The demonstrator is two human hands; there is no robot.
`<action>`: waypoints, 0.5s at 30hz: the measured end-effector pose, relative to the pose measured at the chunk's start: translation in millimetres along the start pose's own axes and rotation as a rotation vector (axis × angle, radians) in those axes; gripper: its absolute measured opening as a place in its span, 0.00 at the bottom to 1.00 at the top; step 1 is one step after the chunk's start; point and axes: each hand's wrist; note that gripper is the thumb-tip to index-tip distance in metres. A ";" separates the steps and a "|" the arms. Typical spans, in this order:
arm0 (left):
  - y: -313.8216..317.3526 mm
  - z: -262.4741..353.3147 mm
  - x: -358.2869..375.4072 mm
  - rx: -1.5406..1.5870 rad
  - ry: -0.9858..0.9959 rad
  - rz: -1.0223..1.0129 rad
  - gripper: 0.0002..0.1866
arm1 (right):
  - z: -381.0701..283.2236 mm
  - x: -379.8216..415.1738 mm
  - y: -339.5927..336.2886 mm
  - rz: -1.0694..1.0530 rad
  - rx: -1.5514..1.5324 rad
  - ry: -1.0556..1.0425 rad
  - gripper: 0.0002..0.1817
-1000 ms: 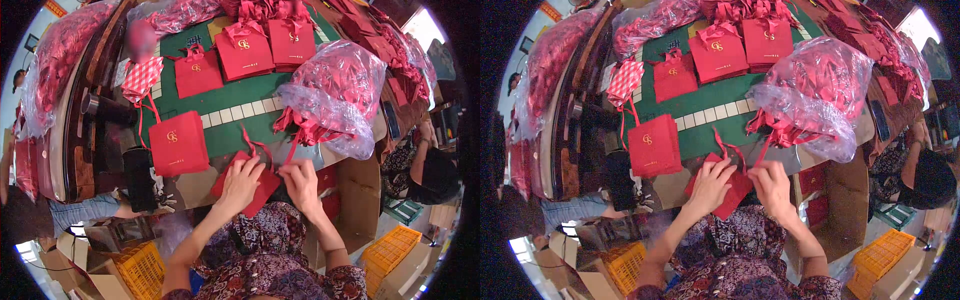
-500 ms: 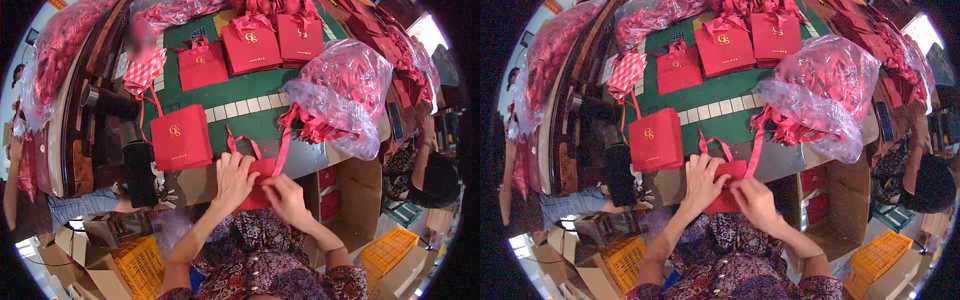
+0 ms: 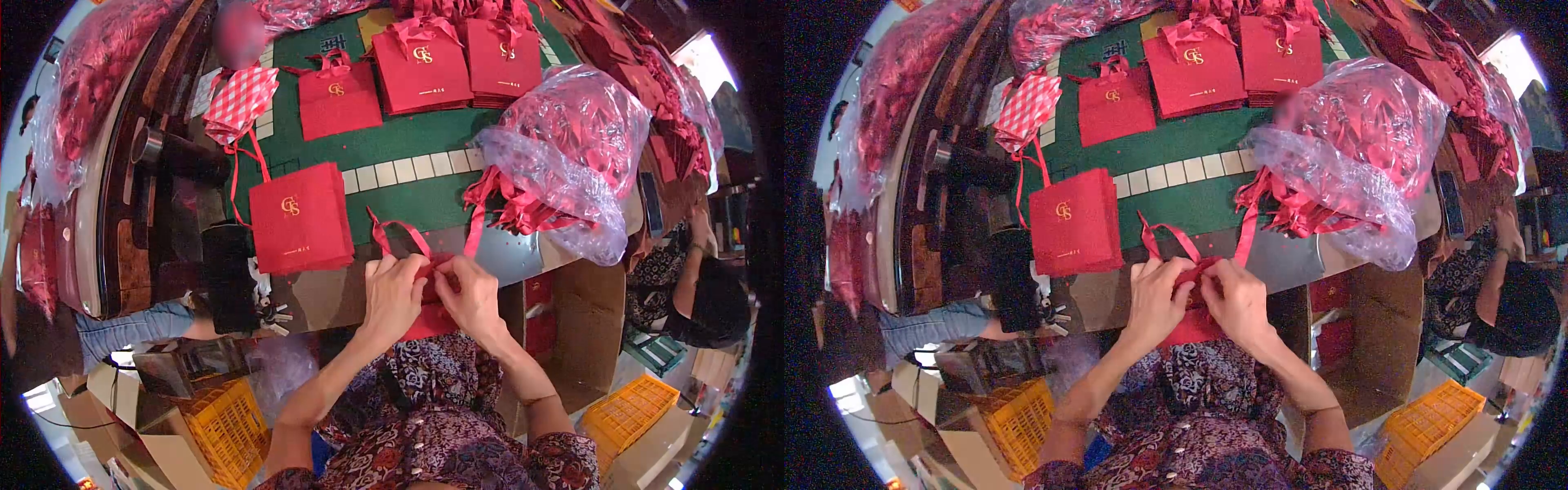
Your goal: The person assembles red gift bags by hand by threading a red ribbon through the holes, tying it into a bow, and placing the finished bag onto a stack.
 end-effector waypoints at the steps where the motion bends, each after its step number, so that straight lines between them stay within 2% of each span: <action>1: -0.1 0.0 0.3 0.000 -0.001 0.000 0.16 | -0.2 -0.2 1.6 0.014 0.042 -0.032 0.07; 8: -2.7 -1.7 0.2 0.049 -0.066 -0.005 0.15 | 0.5 -1.9 2.0 0.009 0.071 -0.131 0.07; 10: -2.9 -6.1 0.6 0.107 -0.093 -0.036 0.15 | 2.4 -4.6 -1.5 -0.034 -0.016 -0.138 0.07; 15: 4.5 -2.6 6.0 0.118 -0.118 -0.024 0.14 | -0.7 -3.9 -1.8 -0.034 -0.032 -0.019 0.07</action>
Point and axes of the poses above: each hand's wrist, its own x-axis away from the middle knuckle, its own y-axis out of the palm, z = x × y, and after that the axes turned 11 degrees about -y, right-handed
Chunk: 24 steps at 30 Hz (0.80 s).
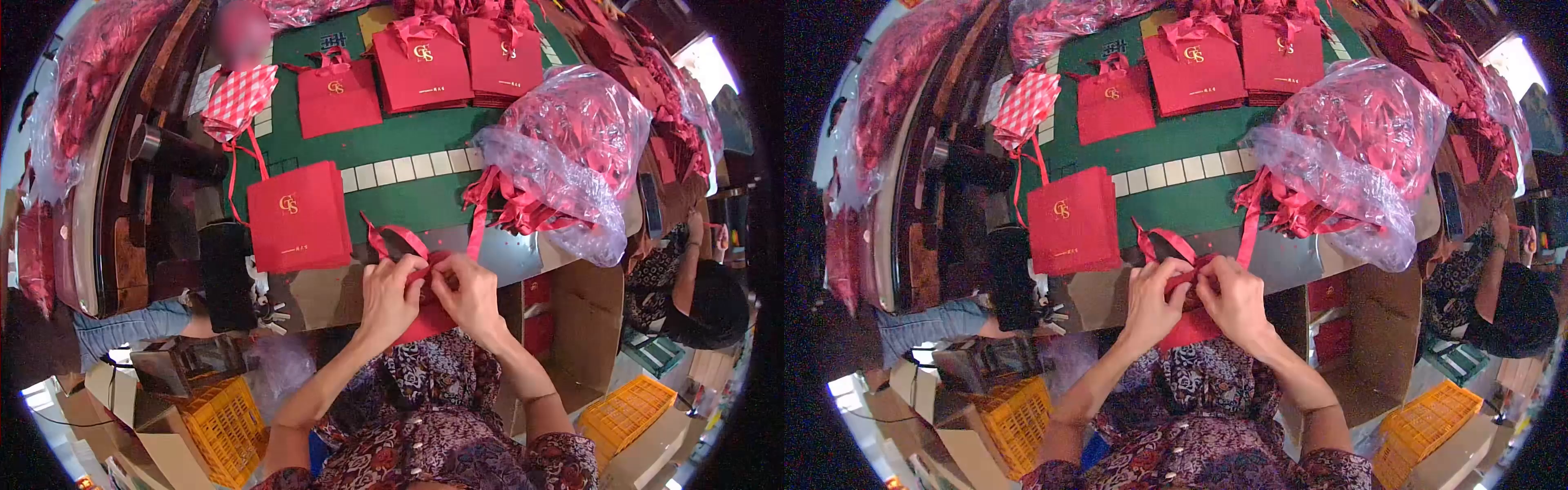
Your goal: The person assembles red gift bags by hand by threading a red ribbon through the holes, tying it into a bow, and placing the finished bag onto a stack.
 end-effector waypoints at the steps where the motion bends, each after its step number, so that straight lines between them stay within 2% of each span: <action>1: 1.5 0.3 1.1 0.008 0.002 0.021 0.14 | -0.8 -1.0 -1.4 0.010 0.000 0.000 0.07; 6: -1.2 0.9 3.3 0.003 0.014 0.032 0.14 | 0.2 -1.8 -0.1 -0.004 0.046 -0.055 0.07; 10: -7.1 -1.9 0.8 -0.042 0.052 -0.031 0.14 | -3.0 -3.0 -3.6 -0.030 -0.082 -0.003 0.09; 12: -7.5 -3.9 0.4 -0.039 0.055 -0.051 0.14 | -1.5 -5.7 -12.4 -0.081 0.061 -0.128 0.08; 15: -9.2 2.6 0.6 0.015 0.039 -0.032 0.14 | -0.1 -13.5 -22.9 0.032 -0.068 -0.114 0.07; 17: -10.8 6.4 1.0 -0.021 0.018 -0.069 0.13 | 10.3 -16.6 -30.6 -0.024 -0.072 -0.109 0.06; 19: -9.5 8.8 2.7 -0.088 0.105 -0.032 0.12 | 17.4 -19.9 -35.9 -0.248 -0.049 -0.157 0.06; 20: -9.6 9.6 3.7 -0.085 0.152 -0.022 0.08 | 18.4 -21.7 -38.2 -0.317 -0.057 -0.083 0.07; 21: -9.5 11.0 4.7 -0.086 0.153 -0.020 0.08 | 21.3 -24.3 -40.6 -0.316 -0.057 -0.084 0.07; 24: -6.1 13.9 7.4 -0.172 0.332 0.066 0.06 | 32.6 -33.6 -46.2 -0.526 -0.134 -0.105 0.07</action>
Point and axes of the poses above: each hand's wrist, its own x-axis away from the middle knuckle, its own y-axis out of the palm, z = x × y, and after that the axes turned 11 degrees about -y, right-handed
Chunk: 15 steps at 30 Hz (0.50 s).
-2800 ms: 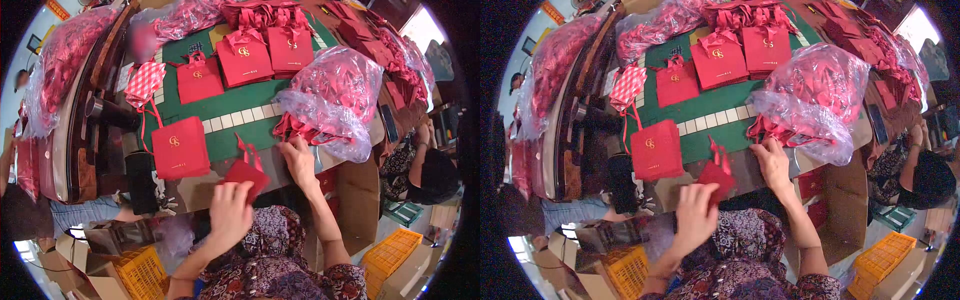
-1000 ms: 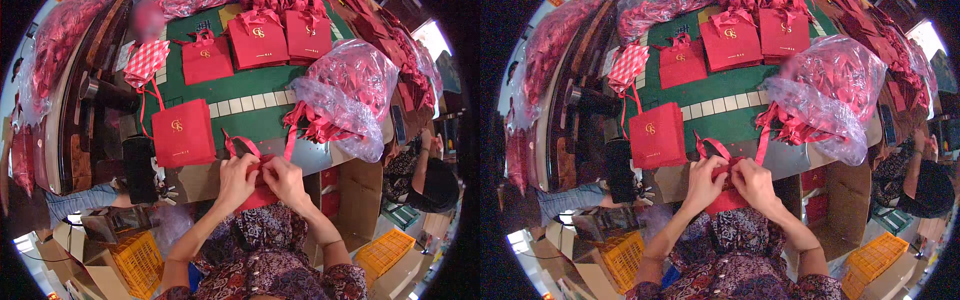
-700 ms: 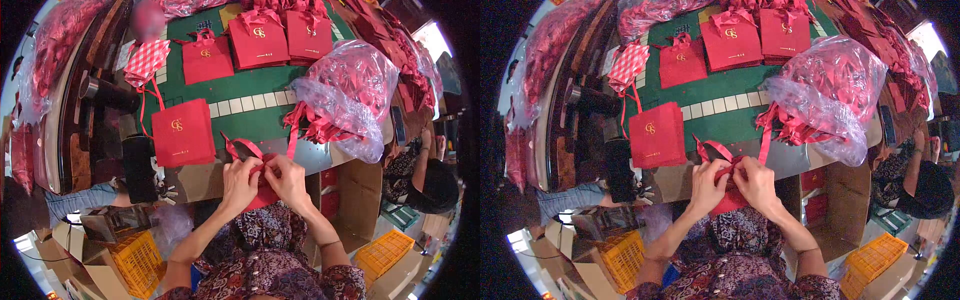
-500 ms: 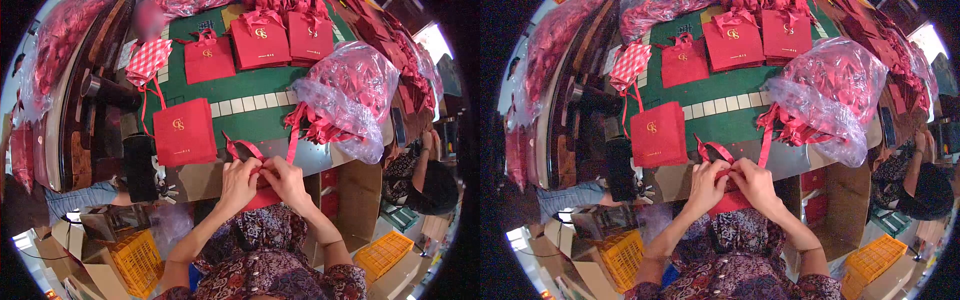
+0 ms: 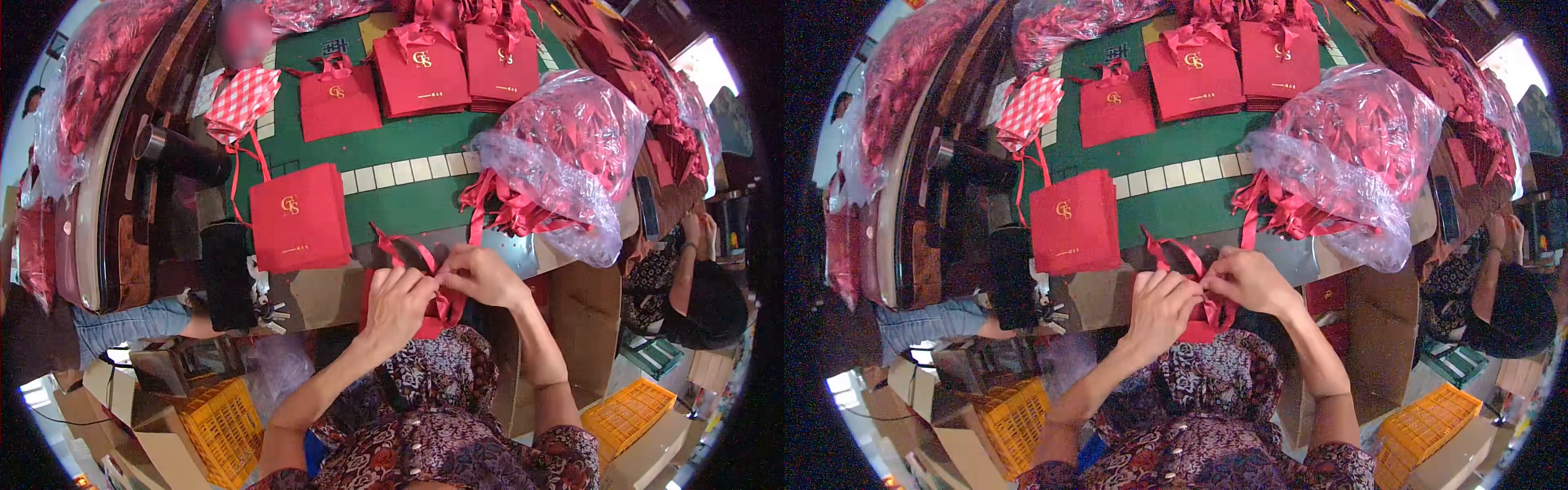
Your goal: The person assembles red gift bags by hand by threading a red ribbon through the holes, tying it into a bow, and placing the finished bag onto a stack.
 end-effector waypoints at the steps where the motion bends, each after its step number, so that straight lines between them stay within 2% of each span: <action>1: -0.2 0.2 0.3 0.000 0.001 0.000 0.06 | 5.3 -0.7 -0.7 0.001 0.000 0.000 0.07; 4: -0.6 0.0 -1.4 -0.048 0.086 -0.003 0.06 | 20.6 -4.5 -0.6 -0.082 -0.187 -0.056 0.08; 7: -2.2 -0.7 -4.4 -0.034 0.096 0.006 0.06 | 19.9 -10.5 -1.5 -0.060 -0.285 -0.103 0.07; 9: -7.1 -1.1 -8.0 -0.022 0.083 0.002 0.05 | 15.1 -9.4 2.2 -0.048 -0.345 -0.027 0.07; 12: -11.7 1.3 -9.4 0.086 0.048 -0.080 0.05 | 25.6 -11.1 18.4 0.269 -0.535 0.046 0.07; 14: -5.9 3.9 -3.4 0.078 0.005 -0.126 0.05 | 29.0 -18.4 12.1 0.478 -0.291 0.043 0.07; 15: -6.6 5.3 -4.0 0.089 -0.022 -0.101 0.06 | 20.9 -20.1 7.6 0.540 -0.285 0.056 0.08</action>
Point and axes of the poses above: each hand's wrist, its own x-axis away from the middle knuckle, its own y-axis out of the palm, z = x × y, and after that the axes turned 11 degrees about -y, right-handed
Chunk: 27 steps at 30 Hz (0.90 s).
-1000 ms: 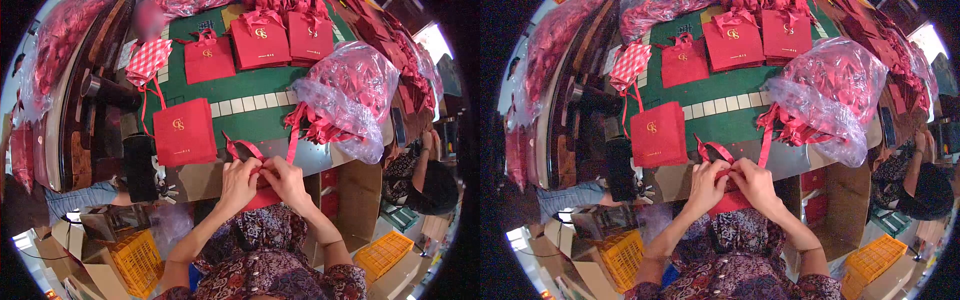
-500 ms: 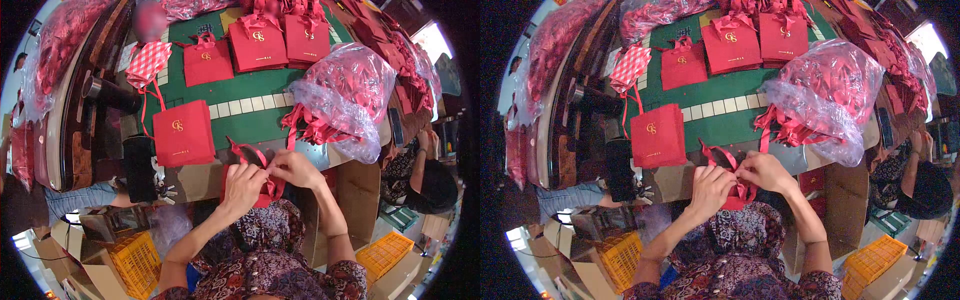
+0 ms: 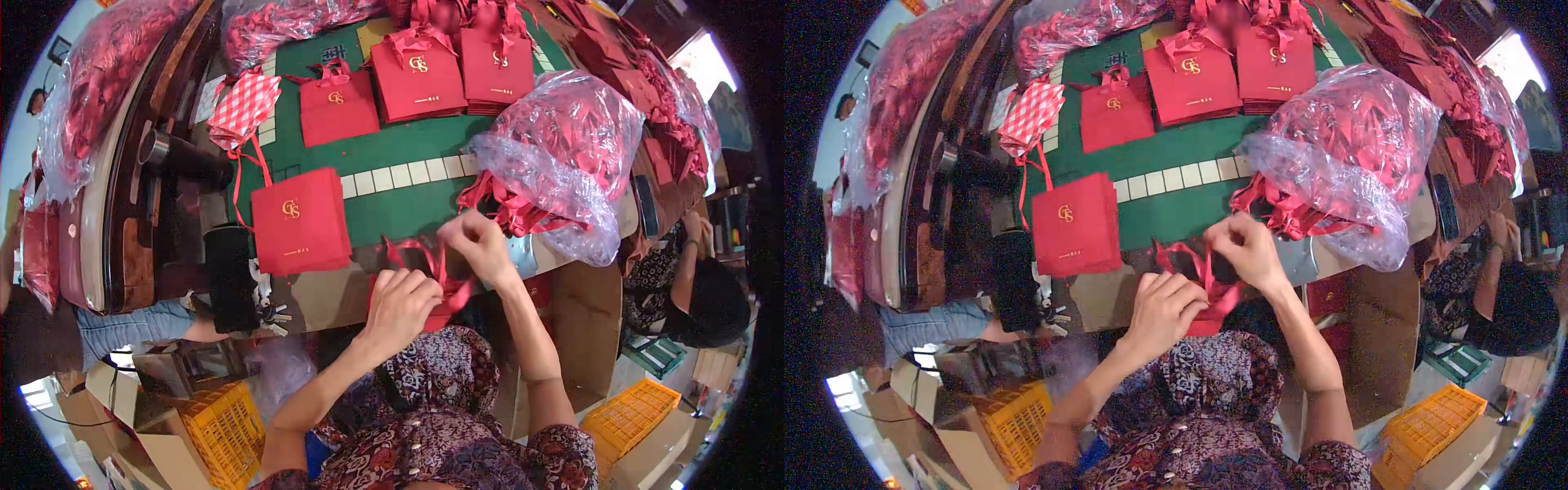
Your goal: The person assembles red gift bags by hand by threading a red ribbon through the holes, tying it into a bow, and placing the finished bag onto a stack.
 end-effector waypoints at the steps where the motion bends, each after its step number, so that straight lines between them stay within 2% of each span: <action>1: -2.6 0.1 -2.0 0.023 -0.050 0.019 0.07 | -0.4 -1.0 -1.3 0.042 0.053 0.032 0.09; 2: -5.3 -0.8 -4.5 0.048 -0.100 0.038 0.08 | -0.9 -1.2 -3.4 0.082 0.108 0.065 0.10; 4: -10.6 -4.8 -8.5 0.079 -0.167 0.067 0.10 | -13.7 1.5 -13.3 0.039 0.192 -0.062 0.10; 5: -13.4 -5.8 -9.7 0.087 -0.212 0.059 0.10 | -14.2 5.3 -19.6 -0.003 0.196 -0.124 0.10; 6: -14.4 -6.2 -12.2 0.096 -0.236 0.067 0.10 | -16.9 8.6 -26.3 -0.104 0.375 -0.300 0.10; 8: -14.1 -8.1 -18.3 0.082 -0.238 0.083 0.10 | -20.2 19.6 -32.4 -0.232 0.419 -0.381 0.11; 11: -8.8 -11.0 -29.8 0.059 -0.242 0.086 0.11 | -37.6 33.1 -40.0 -0.360 0.498 -0.250 0.08; 13: -3.6 -12.4 -39.9 0.012 -0.177 0.155 0.10 | -48.1 42.7 -38.1 -0.322 0.465 -0.251 0.08; 15: 2.9 -15.9 -47.3 -0.052 -0.174 0.163 0.10 | -59.1 50.9 -29.5 -0.178 0.190 0.009 0.07; 16: 7.2 -18.2 -49.4 -0.093 -0.155 0.186 0.10 | -64.7 50.4 -23.4 -0.138 0.086 0.037 0.06; 19: 14.7 -15.4 -40.1 -0.090 -0.083 0.334 0.14 | -63.0 47.1 -9.9 -0.085 0.169 -0.015 0.07; 20: 15.1 -10.2 -30.3 0.010 -0.134 0.319 0.13 | -62.8 45.9 -4.3 -0.085 0.166 -0.017 0.07; 22: 21.5 3.4 -4.2 0.409 -0.290 0.302 0.11 | -61.8 44.4 6.1 -0.017 0.065 0.067 0.06; 23: 22.6 8.4 10.0 0.582 -0.407 0.174 0.13 | -58.5 44.4 10.6 -0.023 0.008 0.111 0.05; 24: 22.2 16.4 20.1 0.817 -0.463 0.034 0.20 | -58.1 43.5 16.1 -0.010 -0.006 0.117 0.05; 26: 34.3 19.5 40.6 0.949 -0.533 -0.082 0.25 | -56.0 41.7 26.9 -0.005 -0.003 0.083 0.05; 27: 44.0 26.8 43.9 1.127 -0.539 -0.050 0.27 | -57.0 41.0 32.1 -0.004 -0.047 0.115 0.05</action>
Point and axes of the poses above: each hand's wrist, its own x-axis away from the middle knuckle, its own y-axis out of the palm, z = x × y, and after that the axes turned 11 degrees about -y, right-handed
